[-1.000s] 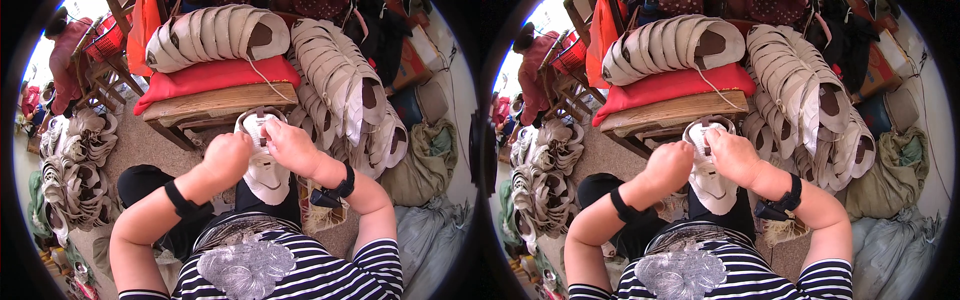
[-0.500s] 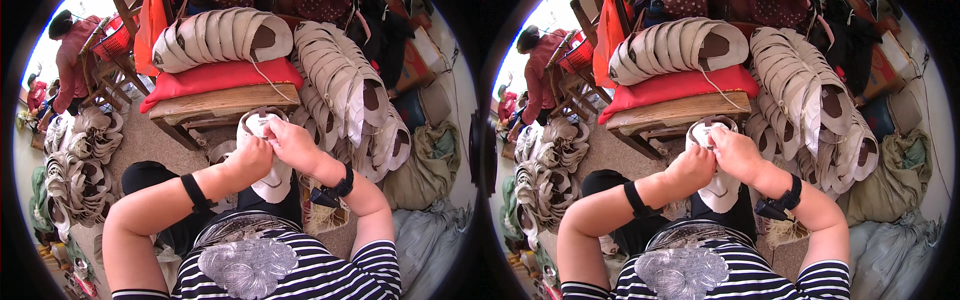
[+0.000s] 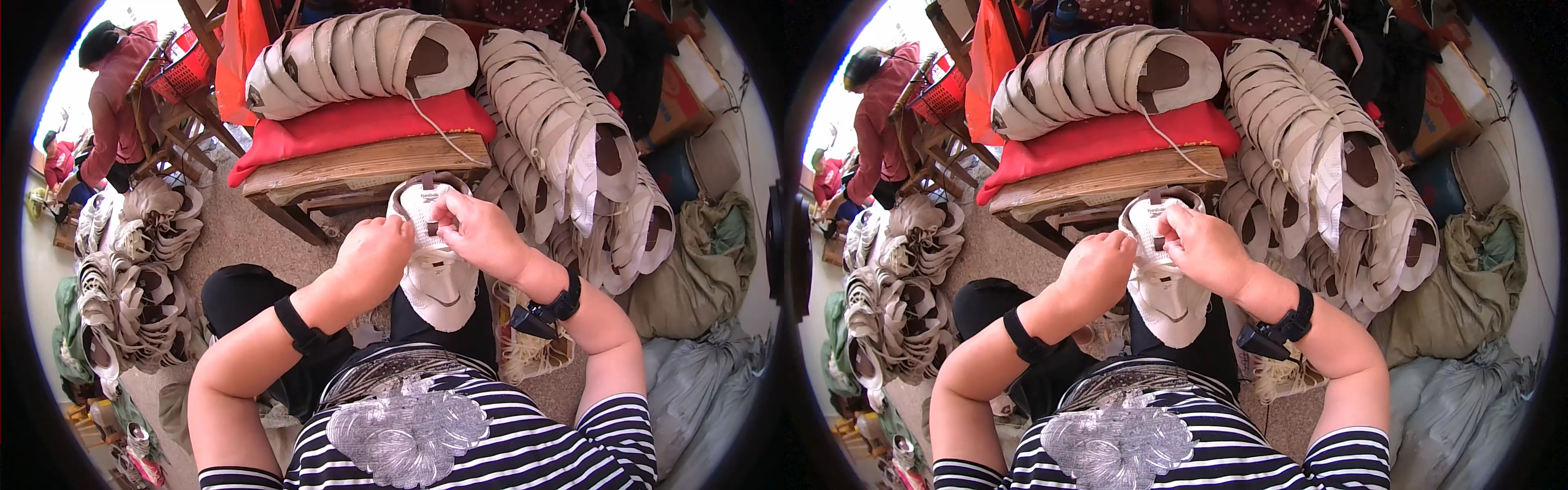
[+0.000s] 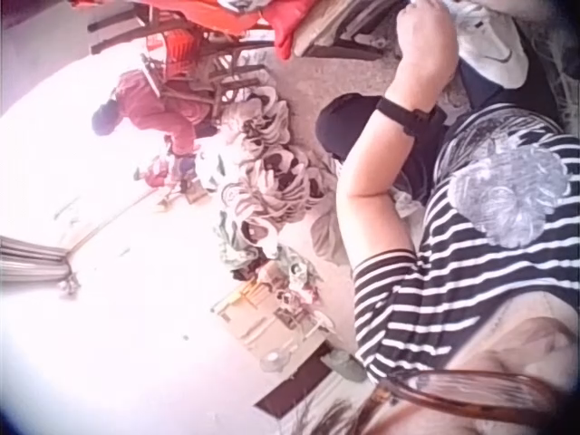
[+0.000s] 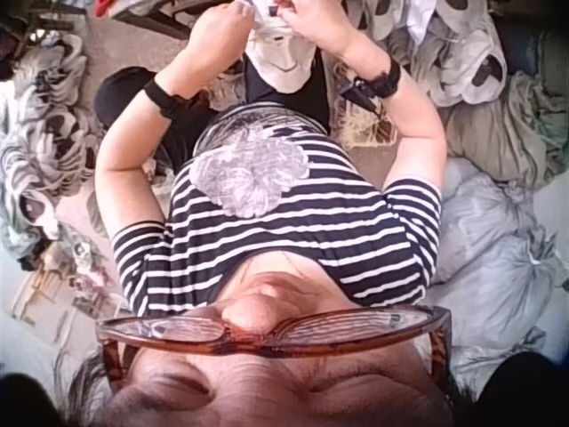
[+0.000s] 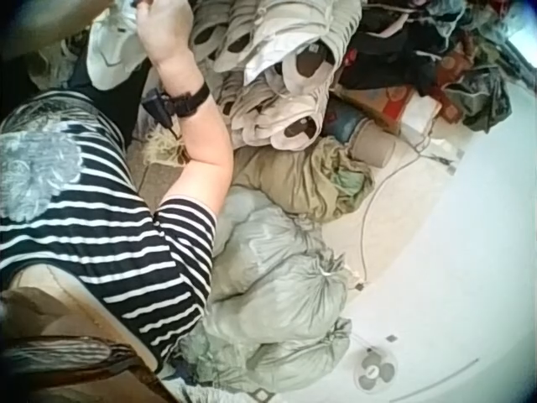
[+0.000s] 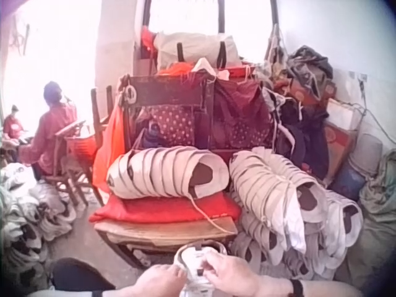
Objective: The recorder is threading laces through the eyelets of a white athletic shoe.
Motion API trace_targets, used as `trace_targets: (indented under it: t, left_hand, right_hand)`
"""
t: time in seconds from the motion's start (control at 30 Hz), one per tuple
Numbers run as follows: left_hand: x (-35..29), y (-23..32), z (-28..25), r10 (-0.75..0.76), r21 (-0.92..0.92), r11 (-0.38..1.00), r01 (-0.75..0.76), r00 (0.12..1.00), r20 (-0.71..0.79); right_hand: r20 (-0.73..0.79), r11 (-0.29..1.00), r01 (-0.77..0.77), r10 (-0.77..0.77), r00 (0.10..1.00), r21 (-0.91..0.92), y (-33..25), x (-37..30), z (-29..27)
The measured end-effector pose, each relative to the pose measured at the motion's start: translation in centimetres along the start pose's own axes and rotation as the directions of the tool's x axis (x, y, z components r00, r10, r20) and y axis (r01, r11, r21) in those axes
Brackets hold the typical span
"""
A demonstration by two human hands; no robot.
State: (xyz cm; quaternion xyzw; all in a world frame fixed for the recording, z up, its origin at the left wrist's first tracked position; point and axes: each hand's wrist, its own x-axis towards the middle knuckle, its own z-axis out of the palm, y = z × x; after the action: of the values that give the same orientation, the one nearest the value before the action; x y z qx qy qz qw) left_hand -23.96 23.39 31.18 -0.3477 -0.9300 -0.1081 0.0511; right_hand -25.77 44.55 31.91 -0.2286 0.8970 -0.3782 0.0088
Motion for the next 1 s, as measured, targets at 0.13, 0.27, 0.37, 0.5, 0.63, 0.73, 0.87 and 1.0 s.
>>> trace_targets:
  t: [0.13, 0.27, 0.37, 0.5, 0.63, 0.73, 0.87, 1.0]
  left_hand:
    - [1.1, 2.2, -0.1, 0.125, 0.342, 0.924, -0.172, 0.980, 0.155]
    - [1.6, 2.7, 0.7, 0.254, 0.470, 0.828, -0.306, 0.952, 0.174]
    - [1.5, 1.7, 0.5, 0.254, 0.456, 0.845, -0.280, 0.960, 0.118]
    - [1.1, -0.7, 0.5, 0.181, 0.141, 0.974, -0.179, 0.984, 0.003]
    - [0.6, -1.9, -0.5, 0.153, -0.114, 0.980, -0.164, 0.983, -0.103]
    - [0.4, -2.0, -1.6, 0.083, -0.270, 0.958, -0.096, 0.995, -0.059]
    - [1.7, -2.5, -2.7, -0.012, -0.390, 0.916, 0.090, 0.980, 0.198]
    - [2.1, -2.5, -2.5, 0.052, -0.427, 0.897, 0.110, 0.935, 0.350]
  right_hand:
    - [-0.013, 1.000, 0.005, -0.004, 1.000, 0.024, 0.3, 0.1, 0.4]
    - [0.026, 0.992, -0.082, 0.080, 0.996, 0.097, -0.5, 0.1, -0.1]
    - [-0.030, 0.992, -0.015, 0.019, 0.999, 0.125, 0.2, 0.0, 0.4]
    - [0.001, 0.993, -0.032, 0.033, 0.999, 0.116, -0.2, 0.0, 0.2]
    - [0.057, 0.978, -0.125, 0.117, 0.992, 0.168, -0.2, -0.2, 0.2]
    - [0.041, 0.982, -0.114, 0.109, 0.993, 0.150, -0.3, -0.3, 0.2]
    - [0.058, 0.979, -0.126, 0.117, 0.991, 0.164, -0.6, -0.2, 0.0]
    - [0.066, 0.972, -0.111, 0.100, 0.993, 0.208, -0.2, -0.2, 0.1]
